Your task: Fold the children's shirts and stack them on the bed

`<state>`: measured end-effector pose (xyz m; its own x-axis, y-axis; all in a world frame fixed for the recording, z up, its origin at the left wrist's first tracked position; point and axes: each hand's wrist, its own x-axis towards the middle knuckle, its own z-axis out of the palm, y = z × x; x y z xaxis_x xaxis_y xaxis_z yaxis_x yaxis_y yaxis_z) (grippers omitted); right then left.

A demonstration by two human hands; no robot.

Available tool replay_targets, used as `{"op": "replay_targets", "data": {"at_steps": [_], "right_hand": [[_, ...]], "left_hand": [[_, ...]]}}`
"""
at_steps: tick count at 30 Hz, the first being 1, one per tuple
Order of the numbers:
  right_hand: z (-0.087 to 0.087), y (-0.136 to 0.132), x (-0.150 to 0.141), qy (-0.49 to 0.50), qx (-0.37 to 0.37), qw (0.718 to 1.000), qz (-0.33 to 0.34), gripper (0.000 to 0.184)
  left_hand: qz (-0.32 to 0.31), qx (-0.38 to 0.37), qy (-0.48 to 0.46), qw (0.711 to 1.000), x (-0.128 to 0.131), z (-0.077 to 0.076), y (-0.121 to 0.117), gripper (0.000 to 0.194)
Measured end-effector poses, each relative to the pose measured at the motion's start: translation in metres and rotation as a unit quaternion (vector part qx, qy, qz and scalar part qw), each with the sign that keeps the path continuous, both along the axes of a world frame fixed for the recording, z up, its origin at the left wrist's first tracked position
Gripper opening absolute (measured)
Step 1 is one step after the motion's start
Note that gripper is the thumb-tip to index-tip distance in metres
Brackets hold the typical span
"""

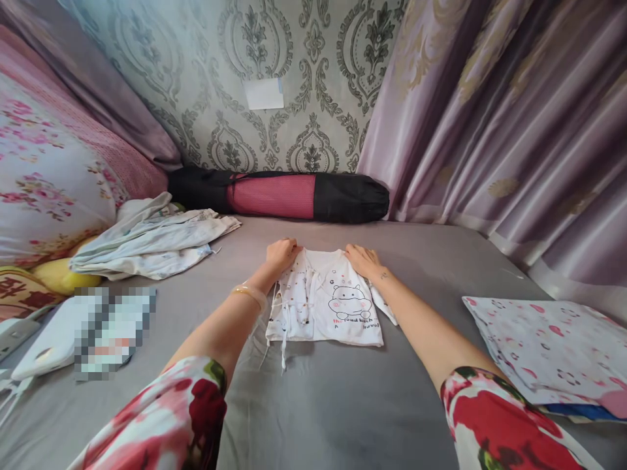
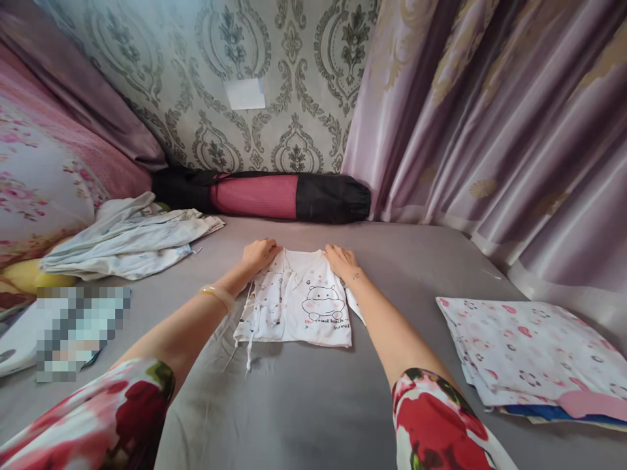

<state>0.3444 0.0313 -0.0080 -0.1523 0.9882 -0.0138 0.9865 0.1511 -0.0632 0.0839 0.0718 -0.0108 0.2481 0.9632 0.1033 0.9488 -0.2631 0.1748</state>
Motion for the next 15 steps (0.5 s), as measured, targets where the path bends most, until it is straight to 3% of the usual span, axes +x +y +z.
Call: {"op": "replay_targets", "data": {"at_steps": [4, 9, 15], "right_hand": [[-0.005, 0.003, -0.009, 0.044, 0.012, 0.998, -0.033, 0.03], [-0.01, 0.009, -0.025, 0.071, 0.025, 0.989, -0.129, 0.033], [-0.002, 0.0, 0.017, 0.185, -0.036, 0.965, -0.181, 0.045]], "left_hand": [[0.026, -0.057, -0.006, 0.998, 0.007, -0.005, 0.002, 0.041], [0.092, -0.088, -0.024, 0.992, 0.013, -0.003, 0.004, 0.041], [0.122, -0.185, -0.11, 0.969, -0.022, 0.013, 0.009, 0.056]]}}
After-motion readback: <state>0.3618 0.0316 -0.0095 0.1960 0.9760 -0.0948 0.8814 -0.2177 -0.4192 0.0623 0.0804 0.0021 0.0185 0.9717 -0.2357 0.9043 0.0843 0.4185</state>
